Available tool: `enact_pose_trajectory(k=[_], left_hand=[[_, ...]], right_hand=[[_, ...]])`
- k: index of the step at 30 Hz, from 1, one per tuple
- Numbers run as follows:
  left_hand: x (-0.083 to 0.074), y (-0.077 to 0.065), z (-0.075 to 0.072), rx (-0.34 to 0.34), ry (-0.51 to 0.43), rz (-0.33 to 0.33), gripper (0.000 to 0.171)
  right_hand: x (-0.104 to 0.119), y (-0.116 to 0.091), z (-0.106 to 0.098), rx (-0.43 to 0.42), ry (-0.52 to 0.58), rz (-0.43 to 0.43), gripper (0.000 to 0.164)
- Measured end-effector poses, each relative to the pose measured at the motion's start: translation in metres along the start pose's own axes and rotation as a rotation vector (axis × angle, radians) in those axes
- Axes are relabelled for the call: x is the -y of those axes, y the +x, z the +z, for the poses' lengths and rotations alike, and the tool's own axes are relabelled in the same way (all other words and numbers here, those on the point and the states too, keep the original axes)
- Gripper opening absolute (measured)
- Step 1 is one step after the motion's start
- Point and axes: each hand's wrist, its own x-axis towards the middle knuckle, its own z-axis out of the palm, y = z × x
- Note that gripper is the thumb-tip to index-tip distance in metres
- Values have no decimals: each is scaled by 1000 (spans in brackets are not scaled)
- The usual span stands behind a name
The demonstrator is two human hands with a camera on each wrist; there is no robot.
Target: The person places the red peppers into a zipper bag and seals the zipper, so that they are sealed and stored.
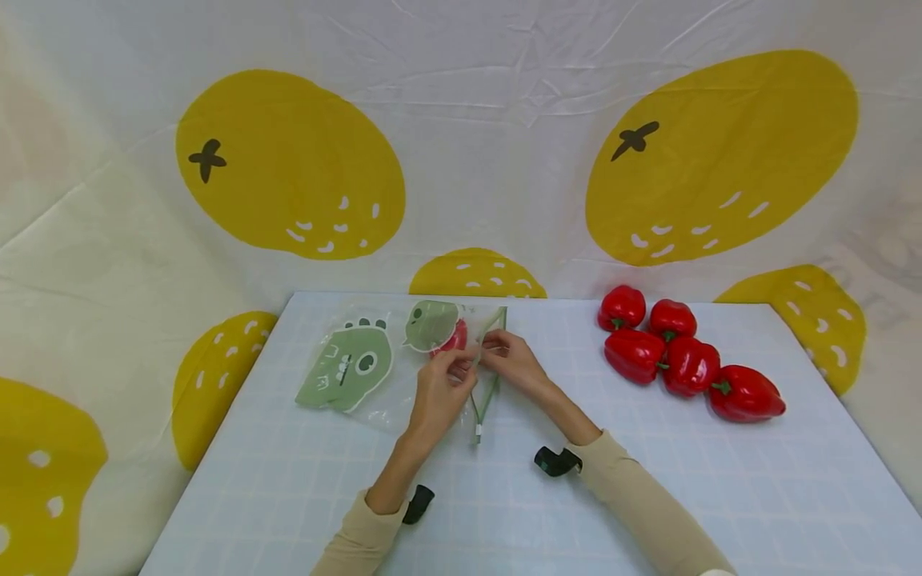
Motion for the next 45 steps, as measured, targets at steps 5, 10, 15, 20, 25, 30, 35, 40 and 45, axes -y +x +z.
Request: enact_pose_trajectory(k=[5, 10, 15, 20, 25, 30, 35, 40, 45], left_hand=[[-1, 2, -1, -19, -26, -57, 17], [-2, 3, -2, -30, -59, -108, 15], [-3, 2, -2, -34, -80, -128, 14], [-3, 2, -3, -35, -106, -170, 15], [-1, 1, -4, -21, -174, -231, 15], [-3, 0, -4, -12, -193, -288, 12], [-1, -1, -4, -12, -210, -322, 10], [0, 0, -4, -8, -230, -329, 11], [-1, 0, -3, -12, -230, -322, 11]], right_hand=[[0, -6, -11, -4, -36, -21, 33], [1, -12, -23, -34, -100, -49, 36], [5, -18, -36, -69, -135, -60, 36], [7, -23, -51, -104, -163, -63, 36], [10, -29, -66, -136, -183, -74, 36], [13, -37, -82, -177, -227, -119, 36], [14, -45, -98, -211, -314, -141, 37], [10, -52, -111, -257, -390, -156, 39], [6, -60, -125, -296, -461, -147, 43]])
